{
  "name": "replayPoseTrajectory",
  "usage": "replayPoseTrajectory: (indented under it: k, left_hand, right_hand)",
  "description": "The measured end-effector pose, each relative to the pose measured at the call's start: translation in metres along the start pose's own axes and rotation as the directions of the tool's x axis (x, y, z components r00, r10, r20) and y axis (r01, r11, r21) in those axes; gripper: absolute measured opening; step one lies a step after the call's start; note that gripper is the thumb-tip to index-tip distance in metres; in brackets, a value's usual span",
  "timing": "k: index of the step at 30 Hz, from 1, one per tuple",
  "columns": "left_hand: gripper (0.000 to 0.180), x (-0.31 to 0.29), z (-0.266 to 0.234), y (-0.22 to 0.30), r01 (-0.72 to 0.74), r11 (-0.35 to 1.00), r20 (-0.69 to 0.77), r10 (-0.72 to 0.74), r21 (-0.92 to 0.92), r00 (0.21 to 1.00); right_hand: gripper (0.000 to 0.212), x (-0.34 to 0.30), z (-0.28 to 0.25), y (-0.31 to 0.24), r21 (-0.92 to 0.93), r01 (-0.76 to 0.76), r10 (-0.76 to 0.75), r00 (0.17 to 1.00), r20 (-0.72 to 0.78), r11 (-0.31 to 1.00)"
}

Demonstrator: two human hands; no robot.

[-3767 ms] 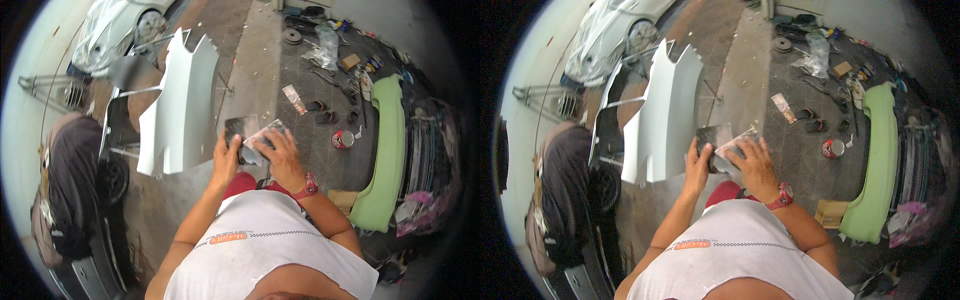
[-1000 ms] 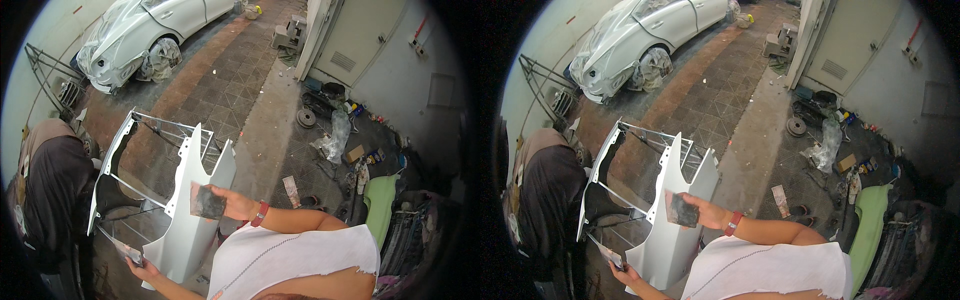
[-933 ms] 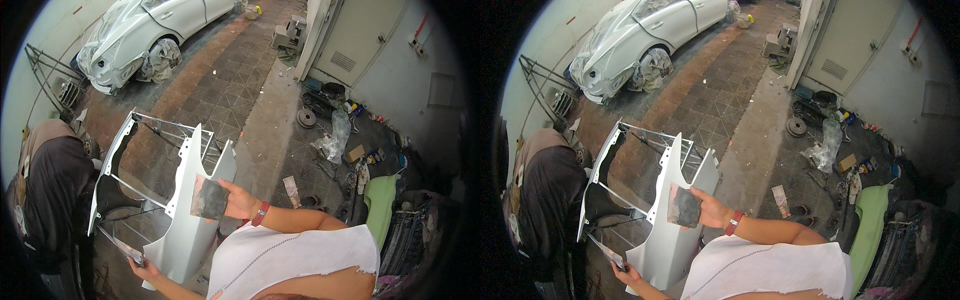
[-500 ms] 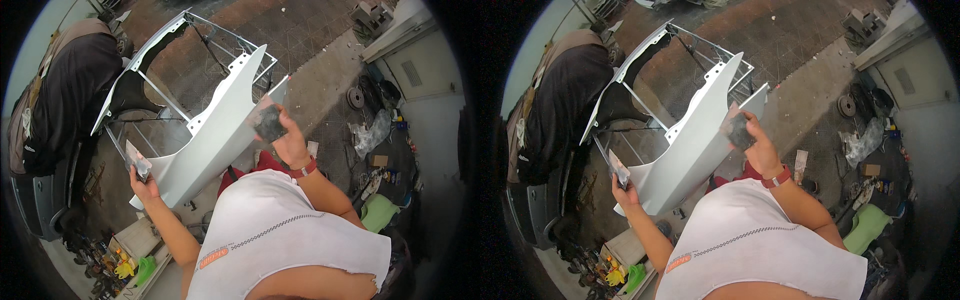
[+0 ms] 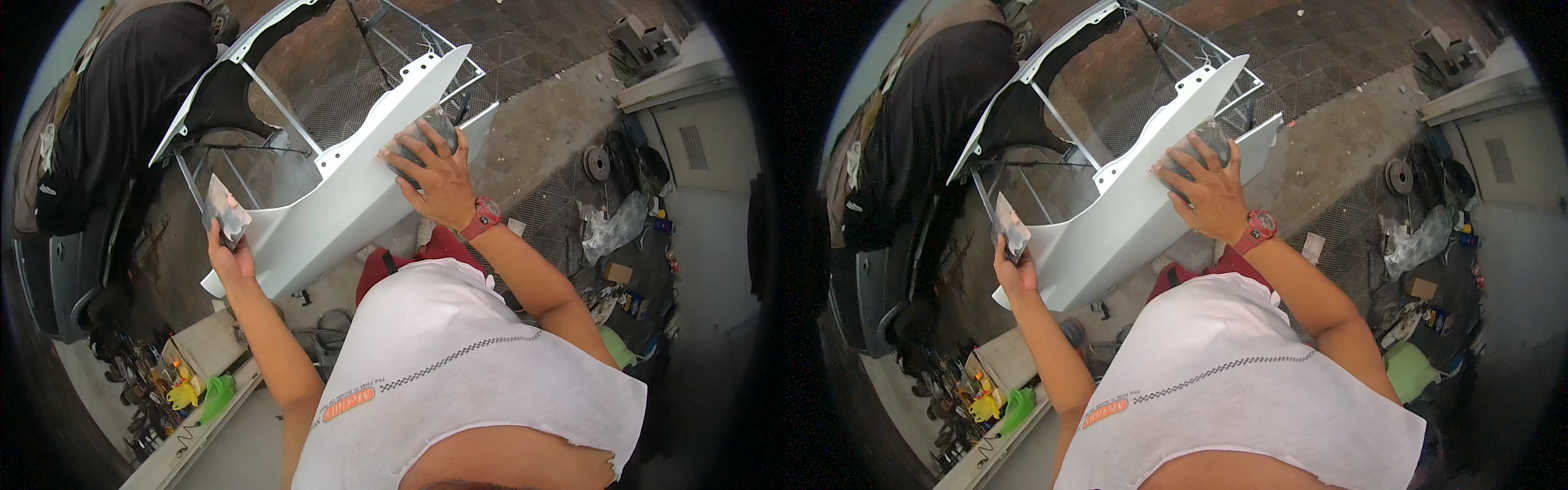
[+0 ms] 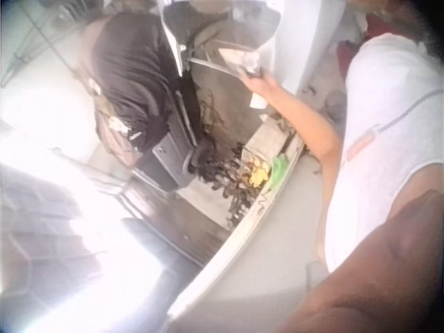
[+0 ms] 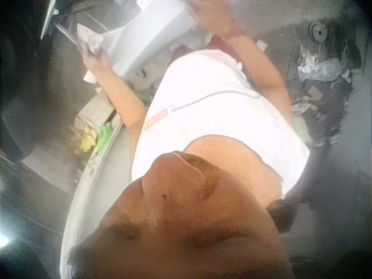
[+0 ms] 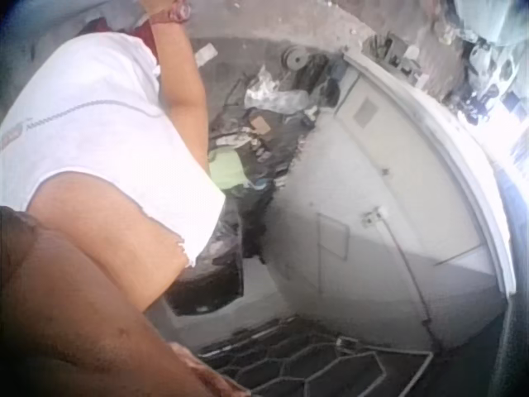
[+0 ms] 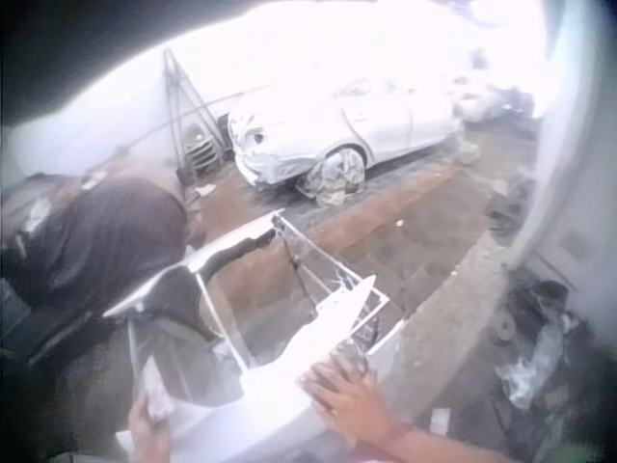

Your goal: The person sands the surface of a white car bumper and a separate white car part using sandpaper. They move between the two parts, rubbing the sandpaper over the surfaces to smooth them.

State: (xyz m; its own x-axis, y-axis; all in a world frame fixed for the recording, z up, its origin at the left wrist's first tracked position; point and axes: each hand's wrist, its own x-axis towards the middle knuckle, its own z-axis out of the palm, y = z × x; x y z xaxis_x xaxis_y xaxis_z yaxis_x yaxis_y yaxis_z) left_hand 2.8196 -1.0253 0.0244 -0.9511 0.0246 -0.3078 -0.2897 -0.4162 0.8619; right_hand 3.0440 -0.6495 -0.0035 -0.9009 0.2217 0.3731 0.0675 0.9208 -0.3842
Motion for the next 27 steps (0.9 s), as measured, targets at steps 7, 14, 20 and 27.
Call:
replayPoseTrajectory:
  k: [7, 14, 20, 27]
  left_hand:
    - [0.042, -0.002, 0.003, 0.0, 0.002, 1.0, -0.031, -0.002, -0.014, 1.0]
    - [0.04, 0.0, 0.004, 0.0, 0.016, 0.999, -0.063, -0.018, -0.029, 0.998]
    - [0.041, 0.0, 0.002, -0.001, 0.01, 1.0, -0.079, -0.011, -0.015, 0.997]
    - [0.042, 0.001, 0.003, -0.002, 0.011, 1.0, -0.092, -0.012, -0.014, 0.996]
  right_hand:
    - [0.047, 0.005, 0.016, -0.017, -0.009, 0.067, -0.067, 0.998, -0.018, 0.998]
    - [0.048, 0.01, 0.02, -0.017, -0.019, 0.095, -0.095, 0.995, 0.004, 0.995]
    - [0.048, 0.012, 0.016, -0.02, -0.01, 0.077, -0.077, 0.997, -0.027, 0.997]
    - [0.049, 0.013, 0.016, -0.02, -0.025, 0.08, -0.079, 0.996, 0.039, 0.996]
